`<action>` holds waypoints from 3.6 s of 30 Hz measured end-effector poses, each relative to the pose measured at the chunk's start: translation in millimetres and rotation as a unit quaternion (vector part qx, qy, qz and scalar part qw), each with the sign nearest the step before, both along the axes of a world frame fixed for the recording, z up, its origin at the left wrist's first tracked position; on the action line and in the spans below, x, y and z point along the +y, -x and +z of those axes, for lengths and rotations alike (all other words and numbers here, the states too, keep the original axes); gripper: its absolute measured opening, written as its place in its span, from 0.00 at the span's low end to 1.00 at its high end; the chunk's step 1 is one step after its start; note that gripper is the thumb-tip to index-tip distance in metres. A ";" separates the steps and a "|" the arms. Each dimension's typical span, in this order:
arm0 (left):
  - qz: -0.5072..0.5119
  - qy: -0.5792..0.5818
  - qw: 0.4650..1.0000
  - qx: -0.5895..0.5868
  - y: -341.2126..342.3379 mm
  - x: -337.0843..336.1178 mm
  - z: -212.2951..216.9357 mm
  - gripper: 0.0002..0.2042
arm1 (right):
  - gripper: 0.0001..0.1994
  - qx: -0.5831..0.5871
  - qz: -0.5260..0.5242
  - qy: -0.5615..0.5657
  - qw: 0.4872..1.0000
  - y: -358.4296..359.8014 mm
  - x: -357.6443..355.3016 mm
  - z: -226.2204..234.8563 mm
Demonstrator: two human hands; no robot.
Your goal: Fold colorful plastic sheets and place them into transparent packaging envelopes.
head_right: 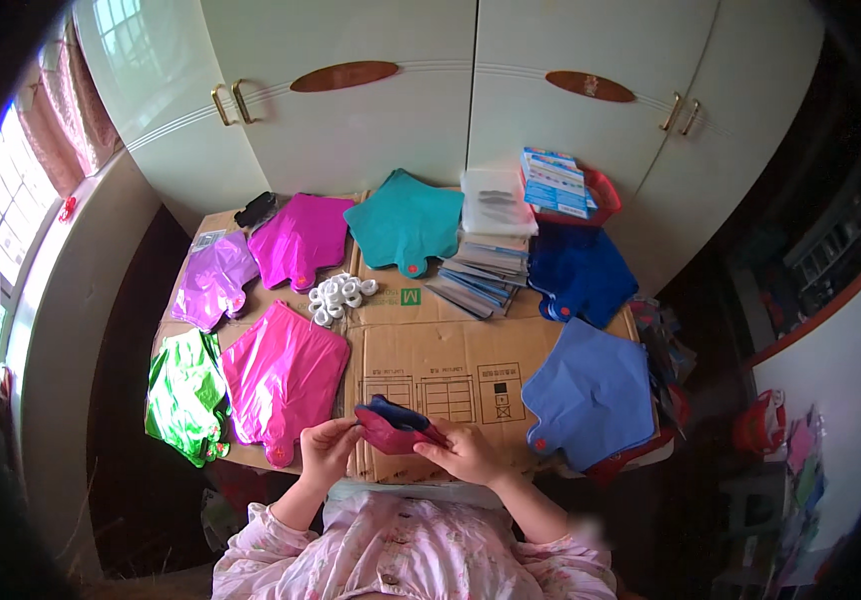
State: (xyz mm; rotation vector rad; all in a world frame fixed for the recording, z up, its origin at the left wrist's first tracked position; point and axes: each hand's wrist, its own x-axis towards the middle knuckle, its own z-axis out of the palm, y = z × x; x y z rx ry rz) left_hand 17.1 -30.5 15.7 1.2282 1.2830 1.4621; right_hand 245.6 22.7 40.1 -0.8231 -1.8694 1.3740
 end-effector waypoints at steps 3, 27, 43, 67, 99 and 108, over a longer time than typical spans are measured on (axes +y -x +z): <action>-0.024 0.055 0.994 -0.086 -1.3 6.0 6.1 0.06 | 0.10 -0.004 -0.078 0.006 0.997 7.3 -3.5 -23.5; -0.076 0.125 0.981 -0.127 13.1 26.0 2.6 0.04 | 0.08 0.103 -0.147 0.126 0.976 18.8 15.6 -20.8; -0.064 0.109 0.991 -0.035 6.8 35.8 0.1 0.04 | 0.04 0.062 -0.243 -0.027 0.968 27.0 11.8 -20.5; -0.166 0.229 0.957 -0.069 -7.1 67.0 -6.8 0.07 | 0.08 -0.037 -0.093 0.176 0.979 -16.2 57.2 -19.9; -0.233 -0.260 0.645 0.680 -14.9 59.2 13.7 0.05 | 0.01 -0.283 -0.021 -0.374 0.883 -12.1 77.8 -30.5; -0.210 -0.268 0.643 0.687 -18.6 54.2 3.9 0.06 | 0.06 -0.295 -0.061 -0.510 0.806 4.1 48.1 -29.4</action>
